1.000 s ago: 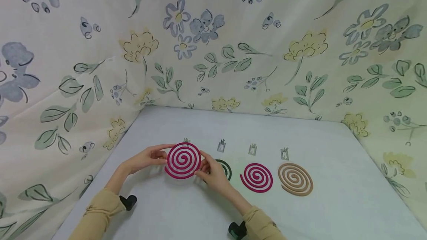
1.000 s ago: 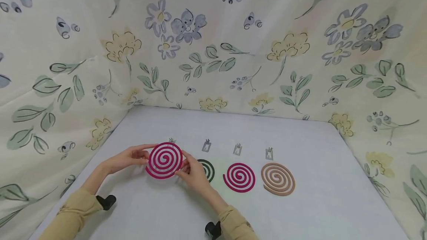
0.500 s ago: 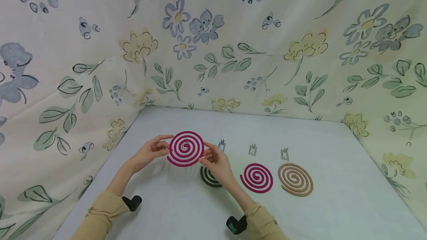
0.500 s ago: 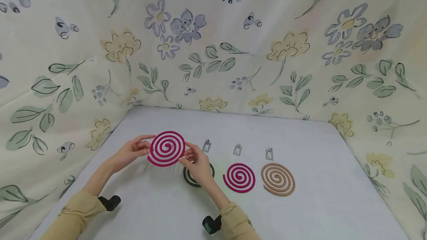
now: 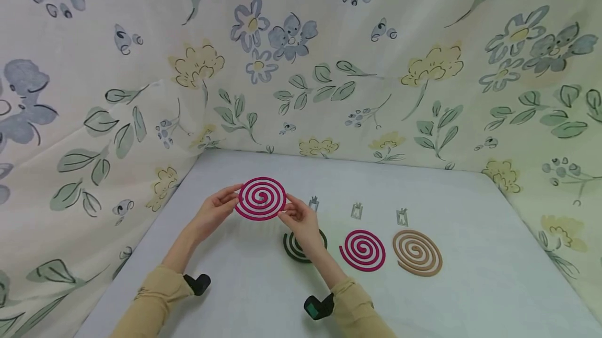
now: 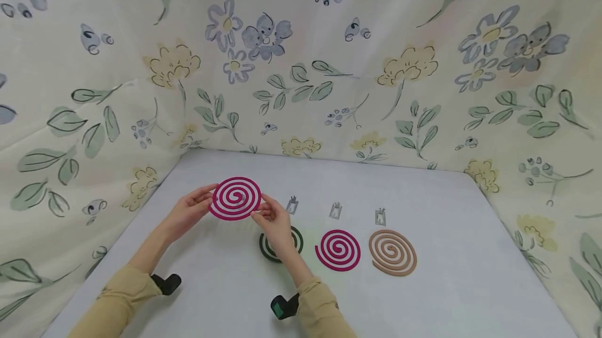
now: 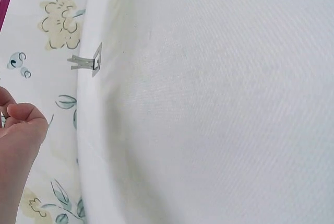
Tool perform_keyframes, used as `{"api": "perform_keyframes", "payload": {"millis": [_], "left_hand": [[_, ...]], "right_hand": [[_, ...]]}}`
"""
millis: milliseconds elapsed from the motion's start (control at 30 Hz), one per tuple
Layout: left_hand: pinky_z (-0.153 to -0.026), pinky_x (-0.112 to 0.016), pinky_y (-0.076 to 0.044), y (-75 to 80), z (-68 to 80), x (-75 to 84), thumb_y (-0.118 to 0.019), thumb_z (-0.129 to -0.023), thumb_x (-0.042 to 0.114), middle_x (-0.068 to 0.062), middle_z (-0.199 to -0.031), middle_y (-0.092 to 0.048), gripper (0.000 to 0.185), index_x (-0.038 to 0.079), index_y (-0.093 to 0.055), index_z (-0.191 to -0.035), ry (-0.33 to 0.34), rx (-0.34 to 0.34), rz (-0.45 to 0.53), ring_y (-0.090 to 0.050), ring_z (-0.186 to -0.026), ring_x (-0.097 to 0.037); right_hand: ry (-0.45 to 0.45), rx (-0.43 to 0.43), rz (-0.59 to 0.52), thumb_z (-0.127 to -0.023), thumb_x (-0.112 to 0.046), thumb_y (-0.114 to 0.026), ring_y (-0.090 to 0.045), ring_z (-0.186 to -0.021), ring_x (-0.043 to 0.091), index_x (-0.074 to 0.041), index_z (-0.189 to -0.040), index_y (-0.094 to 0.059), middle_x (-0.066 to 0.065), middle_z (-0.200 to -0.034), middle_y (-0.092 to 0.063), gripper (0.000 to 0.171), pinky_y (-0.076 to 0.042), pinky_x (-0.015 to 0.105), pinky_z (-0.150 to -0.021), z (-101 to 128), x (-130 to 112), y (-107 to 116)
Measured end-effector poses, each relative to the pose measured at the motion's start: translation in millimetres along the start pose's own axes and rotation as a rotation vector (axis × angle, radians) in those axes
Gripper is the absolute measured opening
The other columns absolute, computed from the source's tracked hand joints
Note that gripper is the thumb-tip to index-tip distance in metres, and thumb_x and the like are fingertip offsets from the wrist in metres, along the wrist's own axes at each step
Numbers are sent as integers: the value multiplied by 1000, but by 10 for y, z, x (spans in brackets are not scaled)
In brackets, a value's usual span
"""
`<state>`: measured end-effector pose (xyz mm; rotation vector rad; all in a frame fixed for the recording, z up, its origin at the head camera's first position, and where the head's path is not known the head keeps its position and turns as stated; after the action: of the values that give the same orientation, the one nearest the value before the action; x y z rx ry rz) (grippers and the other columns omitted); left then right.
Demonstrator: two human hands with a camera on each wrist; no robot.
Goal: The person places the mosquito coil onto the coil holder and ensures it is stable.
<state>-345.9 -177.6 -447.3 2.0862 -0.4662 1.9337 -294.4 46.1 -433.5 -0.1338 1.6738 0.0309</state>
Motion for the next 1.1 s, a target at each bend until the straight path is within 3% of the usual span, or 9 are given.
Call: {"api": "perform_keyframes", "payload": {"millis": [167,500,833,1100], "left_hand": [[-78,-15,-45,39,-53,-149,-49,-99,12,12,-102,-62,42,8,-43,-140,22,32,98,-55,-90,0],[-68,-17,-39,86,-148,-367,-45,-100,13,17,-98,-66,34,20,-52,-133,84,89,235,-51,-80,1],[-75,-19,-42,136,-211,-549,-48,-99,14,16,-98,-67,28,32,-67,-109,193,211,369,-57,-82,0],[-87,-15,-46,78,-259,-584,-43,-99,4,12,-104,-67,33,24,-70,-102,146,253,523,-59,-94,1]], "right_hand": [[-35,64,-45,-88,-8,-66,-57,-89,7,-3,-135,-50,20,-114,-60,50,-50,12,-75,-99,254,-16],[-111,166,-95,-88,-7,-66,-57,-86,6,0,-131,-53,15,-109,-61,46,-49,14,-75,-227,466,-84],[-212,212,-138,-86,-7,-68,-56,-86,8,0,-134,-49,12,-110,-59,52,-48,24,-79,-324,640,-142],[-248,208,-201,-88,-5,-64,-53,-84,6,1,-138,-44,12,-111,-55,55,-45,21,-72,-353,716,-176]]}}
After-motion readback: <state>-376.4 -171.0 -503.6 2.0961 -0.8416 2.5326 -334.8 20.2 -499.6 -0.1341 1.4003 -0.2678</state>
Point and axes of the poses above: each hand's wrist, its own z-axis away from the middle knuckle, its own y-axis out of the back of the hand, x = y × z, the point moved 7 cm from there along -z, towards the middle knuckle
